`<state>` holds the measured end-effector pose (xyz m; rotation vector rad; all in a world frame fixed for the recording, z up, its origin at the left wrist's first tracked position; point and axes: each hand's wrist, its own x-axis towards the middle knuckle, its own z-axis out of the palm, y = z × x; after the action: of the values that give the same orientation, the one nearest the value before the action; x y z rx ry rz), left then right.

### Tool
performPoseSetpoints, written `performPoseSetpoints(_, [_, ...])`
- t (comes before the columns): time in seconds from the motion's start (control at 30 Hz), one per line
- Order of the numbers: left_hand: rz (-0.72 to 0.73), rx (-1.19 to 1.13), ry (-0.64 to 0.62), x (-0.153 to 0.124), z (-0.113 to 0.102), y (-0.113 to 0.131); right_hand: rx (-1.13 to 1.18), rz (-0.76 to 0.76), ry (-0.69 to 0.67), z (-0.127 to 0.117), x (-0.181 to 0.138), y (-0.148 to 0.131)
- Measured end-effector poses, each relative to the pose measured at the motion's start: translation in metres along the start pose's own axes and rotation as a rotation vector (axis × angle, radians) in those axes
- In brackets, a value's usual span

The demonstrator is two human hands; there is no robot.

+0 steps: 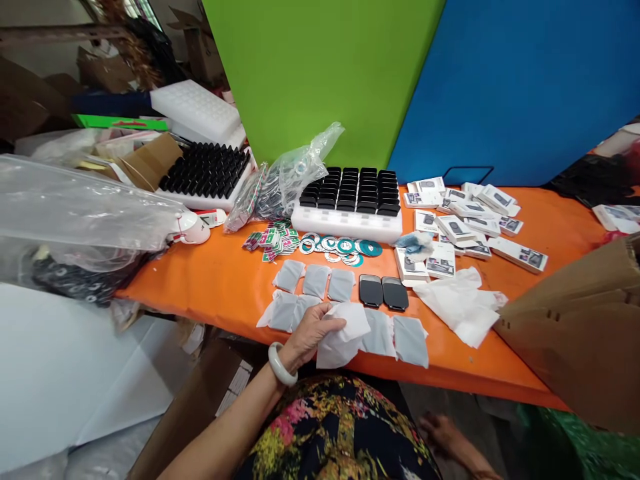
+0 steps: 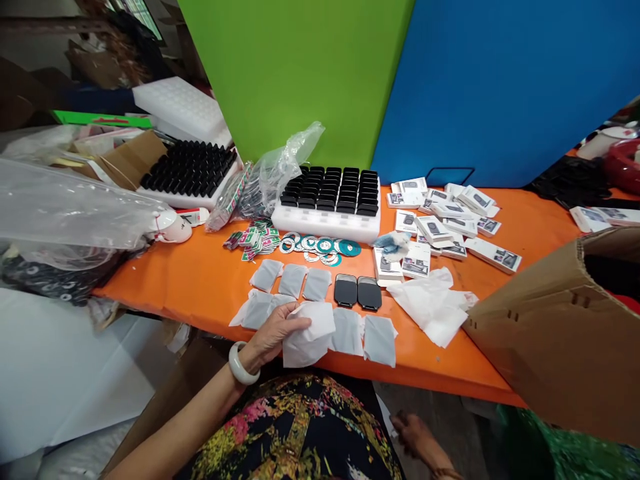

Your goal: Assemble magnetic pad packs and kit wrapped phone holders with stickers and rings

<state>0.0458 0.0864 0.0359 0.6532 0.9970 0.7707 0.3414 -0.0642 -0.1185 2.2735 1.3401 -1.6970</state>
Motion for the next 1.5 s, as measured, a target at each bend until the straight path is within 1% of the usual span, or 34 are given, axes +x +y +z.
performPoseSetpoints(0.03, [0.001, 0.022, 0.005, 0.0, -0.001, 0.001, 0.017, -0.049, -0.062, -0.012, -0.01, -0.008])
performPoseSetpoints(0.07, [0.003, 0.041, 0.004, 0.001, -0.001, 0.002, 0.044, -0.138, -0.117, -0.025, -0.023, -0.022])
performPoseSetpoints(0.1, [0.011, 0.056, -0.002, 0.001, 0.0, 0.002, 0.095, -0.277, -0.164, -0.038, -0.038, -0.039])
performPoseSetpoints(0.13, [0.021, 0.07, -0.015, 0.001, 0.0, 0.002, 0.129, -0.407, -0.162, -0.048, -0.052, -0.061])
performPoseSetpoints(0.2, [0.035, 0.108, -0.051, 0.001, 0.001, 0.001, 0.223, -0.556, -0.04, -0.061, -0.074, -0.109])
performPoseSetpoints(0.27, [0.043, 0.16, -0.093, -0.001, 0.002, 0.0, 0.368, -0.677, 0.176, -0.059, -0.08, -0.155])
performPoseSetpoints(0.3, [0.052, 0.185, -0.112, -0.002, 0.001, 0.0, 0.416, -0.731, 0.255, -0.055, -0.076, -0.174])
performPoseSetpoints(0.33, [0.059, 0.206, -0.13, -0.004, 0.001, 0.0, 0.45, -0.766, 0.287, -0.049, -0.07, -0.189])
performPoseSetpoints(0.37, [0.065, 0.224, -0.144, -0.006, 0.001, 0.0, 0.486, -0.794, 0.276, -0.043, -0.062, -0.201])
performPoseSetpoints(0.43, [0.068, 0.25, -0.157, -0.009, 0.0, 0.001, 0.55, -0.8, 0.175, -0.032, -0.047, -0.216])
performPoseSetpoints(0.5, [0.068, 0.251, -0.148, -0.011, 0.0, 0.002, 0.605, -0.764, 0.066, -0.025, -0.039, -0.223])
performPoseSetpoints(0.57, [0.101, 0.229, -0.112, -0.011, 0.001, 0.001, 0.638, -0.725, 0.022, -0.022, -0.036, -0.224])
performPoseSetpoints(0.7, [0.178, 0.12, 0.021, -0.006, 0.001, -0.005, 0.667, -0.696, 0.033, -0.016, -0.037, -0.221])
performPoseSetpoints(0.77, [0.176, 0.057, 0.049, -0.003, 0.001, -0.009, 0.711, -0.701, 0.07, -0.012, -0.035, -0.219])
performPoseSetpoints(0.83, [0.132, 0.015, 0.028, -0.002, 0.0, -0.014, 0.816, -0.693, 0.051, -0.009, -0.034, -0.217])
performPoseSetpoints(0.93, [0.027, -0.023, -0.014, -0.002, 0.001, -0.019, 1.007, -0.593, -0.143, -0.006, -0.034, -0.214])
performPoseSetpoints(1.0, [0.006, -0.053, -0.019, -0.003, 0.003, -0.02, 1.068, -0.532, -0.24, -0.005, -0.036, -0.212])
performPoseSetpoints(1.07, [0.022, -0.093, -0.021, -0.003, 0.005, -0.019, 1.055, -0.526, -0.275, -0.005, -0.038, -0.208])
performPoseSetpoints(1.13, [0.021, -0.099, -0.045, -0.001, 0.005, -0.015, 0.987, -0.549, -0.294, -0.007, -0.038, -0.205])
performPoseSetpoints(1.2, [0.016, -0.007, -0.095, 0.002, 0.002, -0.009, 0.906, -0.581, -0.297, -0.011, -0.036, -0.201])
performPoseSetpoints(1.27, [0.051, 0.187, -0.166, 0.006, -0.005, -0.003, 0.798, -0.618, -0.274, -0.02, -0.032, -0.199])
performPoseSetpoints(1.3, [0.081, 0.306, -0.199, 0.007, -0.009, 0.0, 0.717, -0.645, -0.241, -0.027, -0.029, -0.2])
performPoseSetpoints(1.33, [0.116, 0.428, -0.219, 0.008, -0.013, 0.004, 0.615, -0.681, -0.179, -0.034, -0.026, -0.201])
performPoseSetpoints(1.37, [0.152, 0.545, -0.225, 0.009, -0.016, 0.007, 0.494, -0.729, -0.084, -0.043, -0.023, -0.204])
performPoseSetpoints(1.43, [0.228, 0.737, -0.203, 0.009, -0.019, 0.015, 0.218, -0.837, 0.158, -0.062, -0.015, -0.213])
performPoseSetpoints(1.47, [0.275, 0.811, -0.183, 0.009, -0.019, 0.018, 0.075, -0.886, 0.271, -0.071, -0.011, -0.218])
performPoseSetpoints(1.5, [0.322, 0.871, -0.167, 0.008, -0.018, 0.022, -0.064, -0.916, 0.355, -0.079, -0.006, -0.224])
